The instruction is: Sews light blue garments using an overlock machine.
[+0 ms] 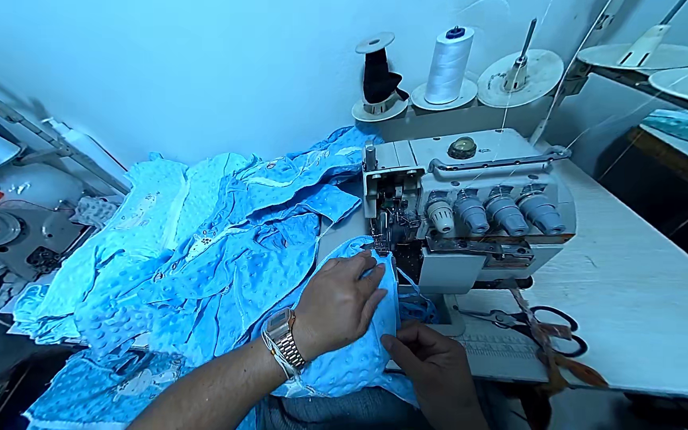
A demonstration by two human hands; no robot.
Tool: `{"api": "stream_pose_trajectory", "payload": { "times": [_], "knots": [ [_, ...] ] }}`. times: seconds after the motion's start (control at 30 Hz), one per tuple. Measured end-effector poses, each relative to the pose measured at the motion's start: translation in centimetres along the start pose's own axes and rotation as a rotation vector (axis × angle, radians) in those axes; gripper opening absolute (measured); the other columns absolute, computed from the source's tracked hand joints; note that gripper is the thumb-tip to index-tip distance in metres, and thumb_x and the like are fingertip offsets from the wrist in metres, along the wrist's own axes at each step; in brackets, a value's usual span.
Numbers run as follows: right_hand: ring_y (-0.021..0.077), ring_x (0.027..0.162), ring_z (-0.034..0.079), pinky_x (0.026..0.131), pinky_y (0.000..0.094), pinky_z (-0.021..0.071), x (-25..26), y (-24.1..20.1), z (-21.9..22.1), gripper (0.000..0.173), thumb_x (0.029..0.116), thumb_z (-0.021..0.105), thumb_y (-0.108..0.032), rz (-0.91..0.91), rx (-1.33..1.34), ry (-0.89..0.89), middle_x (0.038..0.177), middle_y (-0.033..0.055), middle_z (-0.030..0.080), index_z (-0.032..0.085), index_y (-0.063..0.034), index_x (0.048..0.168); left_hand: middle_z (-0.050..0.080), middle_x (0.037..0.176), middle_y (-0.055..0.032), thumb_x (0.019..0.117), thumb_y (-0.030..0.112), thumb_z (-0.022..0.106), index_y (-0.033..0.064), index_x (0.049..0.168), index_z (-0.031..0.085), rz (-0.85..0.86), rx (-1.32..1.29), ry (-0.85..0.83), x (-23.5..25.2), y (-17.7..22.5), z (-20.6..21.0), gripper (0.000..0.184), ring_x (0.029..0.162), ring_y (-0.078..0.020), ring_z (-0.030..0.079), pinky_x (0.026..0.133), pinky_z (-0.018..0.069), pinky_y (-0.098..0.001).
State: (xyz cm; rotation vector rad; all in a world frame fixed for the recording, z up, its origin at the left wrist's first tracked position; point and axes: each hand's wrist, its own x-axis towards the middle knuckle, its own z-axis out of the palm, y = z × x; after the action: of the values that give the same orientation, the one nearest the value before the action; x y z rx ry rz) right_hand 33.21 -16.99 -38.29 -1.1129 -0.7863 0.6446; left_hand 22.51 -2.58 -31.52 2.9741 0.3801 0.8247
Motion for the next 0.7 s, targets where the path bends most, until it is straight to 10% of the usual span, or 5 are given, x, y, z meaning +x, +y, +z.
{"api": "stream_pose_trajectory", "payload": {
  "times": [0.37,0.53,0.7],
  "knots": [
    [0.0052,0.052,0.058,0.05,0.0188,0.0493,4.4,-2.0,1.2,0.015,0.0856,0.075,-0.001,0.078,-0.108,0.103,0.063,0.0003,0.065,0.068,-0.008,0.075,0.072,0.115,-0.0195,0.0974,0.011,0.051,-0.0009,0.11,0.077,0.017,-0.084,0.026,3.3,-5.8,0.3,0.032,0.108,-0.0301,0.071,0.09,0.0588,-0.0416],
    [0.0088,0.065,0.067,0.059,0.0221,0.0571,2.2,-0.7,1.1,0.009,0.0874,0.074,-0.01,0.13,-0.132,-0.042,0.075,0.0023,0.069,0.068,-0.007,0.093,0.067,0.127,-0.0213,0.0931,0.008,0.054,0.0027,0.117,0.073,0.05,0.135,0.034,2.2,-5.0,-1.6,0.031,0.128,-0.0401,0.06,0.104,0.0501,-0.0521],
    [0.0046,0.065,0.061,0.058,0.0181,0.0516,0.7,-0.7,-0.7,0.023,0.0928,0.072,-0.026,0.147,-0.26,-0.224,0.076,-0.0015,0.066,0.072,-0.0108,0.075,0.069,0.122,-0.0167,0.0937,0.011,0.05,0.0022,0.105,0.076,0.084,-0.099,-0.034,-1.3,-0.6,-4.5,0.03,0.121,-0.0303,0.064,0.102,0.0531,-0.0425]
  ]
}}
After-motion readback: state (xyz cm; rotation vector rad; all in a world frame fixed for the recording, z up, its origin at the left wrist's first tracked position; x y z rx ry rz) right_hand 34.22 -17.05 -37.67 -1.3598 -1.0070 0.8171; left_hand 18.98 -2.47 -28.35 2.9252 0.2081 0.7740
